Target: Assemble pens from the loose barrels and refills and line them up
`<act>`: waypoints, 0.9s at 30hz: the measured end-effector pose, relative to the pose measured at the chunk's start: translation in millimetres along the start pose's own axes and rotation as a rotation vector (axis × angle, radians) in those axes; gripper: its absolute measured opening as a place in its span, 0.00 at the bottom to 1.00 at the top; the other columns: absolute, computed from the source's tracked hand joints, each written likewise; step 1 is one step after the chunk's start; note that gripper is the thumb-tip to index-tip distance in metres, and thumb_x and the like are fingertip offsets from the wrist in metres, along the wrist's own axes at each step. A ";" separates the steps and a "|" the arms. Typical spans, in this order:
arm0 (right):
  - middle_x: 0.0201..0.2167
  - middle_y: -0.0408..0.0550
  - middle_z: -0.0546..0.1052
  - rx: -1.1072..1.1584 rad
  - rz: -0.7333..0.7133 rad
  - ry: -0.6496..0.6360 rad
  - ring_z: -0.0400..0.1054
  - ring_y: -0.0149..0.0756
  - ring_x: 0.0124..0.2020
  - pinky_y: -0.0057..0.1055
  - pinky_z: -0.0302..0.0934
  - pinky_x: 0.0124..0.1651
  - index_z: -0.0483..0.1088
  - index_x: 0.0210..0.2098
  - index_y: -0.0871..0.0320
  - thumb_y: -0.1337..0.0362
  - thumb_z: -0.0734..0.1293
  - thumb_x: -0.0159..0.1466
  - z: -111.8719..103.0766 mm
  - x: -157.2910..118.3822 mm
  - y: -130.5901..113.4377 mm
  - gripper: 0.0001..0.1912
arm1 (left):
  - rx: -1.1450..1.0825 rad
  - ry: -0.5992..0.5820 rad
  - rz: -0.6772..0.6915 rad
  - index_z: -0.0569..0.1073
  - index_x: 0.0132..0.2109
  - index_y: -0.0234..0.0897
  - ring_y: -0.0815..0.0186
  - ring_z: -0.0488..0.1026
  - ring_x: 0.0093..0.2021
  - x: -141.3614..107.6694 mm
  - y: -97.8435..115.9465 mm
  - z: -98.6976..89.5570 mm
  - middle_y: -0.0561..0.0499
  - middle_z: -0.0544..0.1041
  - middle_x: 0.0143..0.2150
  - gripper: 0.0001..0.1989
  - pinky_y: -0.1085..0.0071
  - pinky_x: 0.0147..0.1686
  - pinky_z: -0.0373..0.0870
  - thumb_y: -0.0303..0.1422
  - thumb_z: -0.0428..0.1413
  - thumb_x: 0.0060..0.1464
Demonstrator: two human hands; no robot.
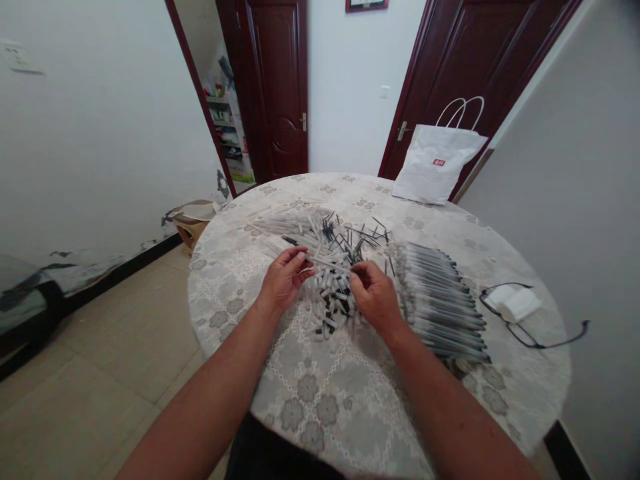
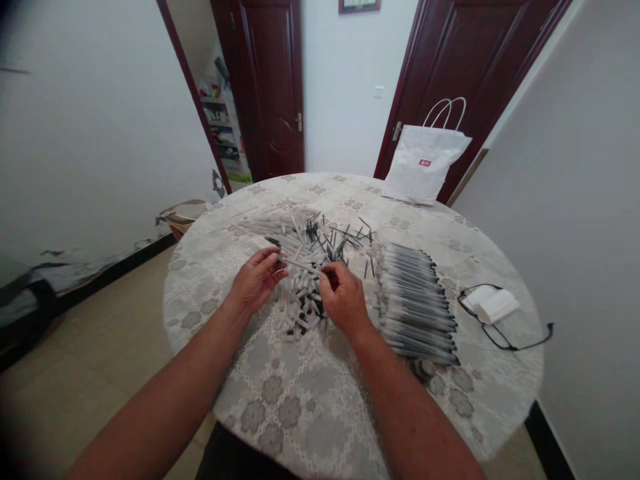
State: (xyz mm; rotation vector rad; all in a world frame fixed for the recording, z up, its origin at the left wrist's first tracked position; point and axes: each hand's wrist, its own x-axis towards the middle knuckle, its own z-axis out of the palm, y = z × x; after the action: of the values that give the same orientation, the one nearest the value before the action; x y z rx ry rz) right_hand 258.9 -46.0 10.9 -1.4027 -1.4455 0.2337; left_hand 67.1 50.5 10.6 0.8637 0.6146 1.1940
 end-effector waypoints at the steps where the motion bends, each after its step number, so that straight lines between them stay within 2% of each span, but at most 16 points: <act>1: 0.35 0.47 0.79 -0.069 -0.070 -0.073 0.73 0.35 0.35 0.30 0.64 0.40 0.73 0.43 0.57 0.63 0.64 0.67 2.3 -1.7 0.0 0.08 | -0.027 0.017 0.014 0.77 0.45 0.36 0.67 0.77 0.37 1.8 0.4 -1.3 0.48 0.80 0.42 0.17 0.69 0.36 0.78 0.33 0.69 0.49; 4: 0.43 0.52 0.80 -0.209 -0.238 -0.219 0.74 0.39 0.44 0.33 0.65 0.49 0.74 0.49 0.58 0.65 0.62 0.70 10.2 -6.5 0.9 0.12 | -0.077 0.052 0.033 0.77 0.47 0.35 0.65 0.79 0.41 5.9 0.2 -4.7 0.45 0.81 0.45 0.16 0.68 0.40 0.79 0.31 0.67 0.51; 6: 0.45 0.54 0.80 -0.287 -0.277 -0.256 0.74 0.40 0.46 0.33 0.65 0.51 0.73 0.52 0.59 0.64 0.61 0.72 14.3 -8.9 1.6 0.14 | -0.095 0.068 0.036 0.77 0.48 0.35 0.64 0.80 0.43 7.5 -0.7 -6.2 0.45 0.81 0.45 0.16 0.68 0.41 0.79 0.30 0.67 0.52; 12: 0.47 0.55 0.80 -0.463 -0.303 -0.282 0.75 0.40 0.46 0.33 0.66 0.52 0.72 0.54 0.59 0.64 0.59 0.73 17.9 -11.1 -0.7 0.15 | -0.100 0.098 0.021 0.76 0.47 0.33 0.63 0.81 0.44 7.7 -2.3 -5.7 0.43 0.82 0.46 0.13 0.69 0.42 0.79 0.31 0.65 0.55; 17: 0.47 0.55 0.81 -0.409 -0.281 -0.270 0.75 0.40 0.47 0.32 0.66 0.53 0.72 0.54 0.60 0.64 0.59 0.73 18.6 -12.4 -4.7 0.15 | -0.087 0.131 0.020 0.76 0.46 0.33 0.62 0.82 0.43 7.3 -3.6 -3.0 0.43 0.82 0.46 0.12 0.69 0.41 0.79 0.31 0.64 0.55; 22: 0.43 0.51 0.82 -0.190 -0.137 -0.255 0.76 0.39 0.44 0.31 0.65 0.49 0.75 0.49 0.58 0.63 0.61 0.70 16.0 -12.1 -13.0 0.13 | -0.082 0.123 0.019 0.75 0.46 0.33 0.61 0.82 0.45 5.9 -6.2 -1.3 0.43 0.82 0.45 0.12 0.69 0.41 0.79 0.31 0.64 0.56; 27: 0.26 0.42 0.77 0.157 0.211 -0.349 0.70 0.33 0.27 0.27 0.61 0.31 0.76 0.42 0.57 0.57 0.63 0.69 19.6 -10.4 -10.9 0.13 | -0.098 0.123 0.026 0.75 0.46 0.34 0.60 0.82 0.46 5.5 -8.5 -1.7 0.43 0.82 0.46 0.11 0.69 0.41 0.78 0.32 0.63 0.56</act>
State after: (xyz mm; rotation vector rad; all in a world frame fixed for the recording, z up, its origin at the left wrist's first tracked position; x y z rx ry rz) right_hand 234.9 -47.7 5.2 -1.4324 -1.5177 0.7421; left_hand 71.7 55.1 2.7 0.7215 0.6399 1.2974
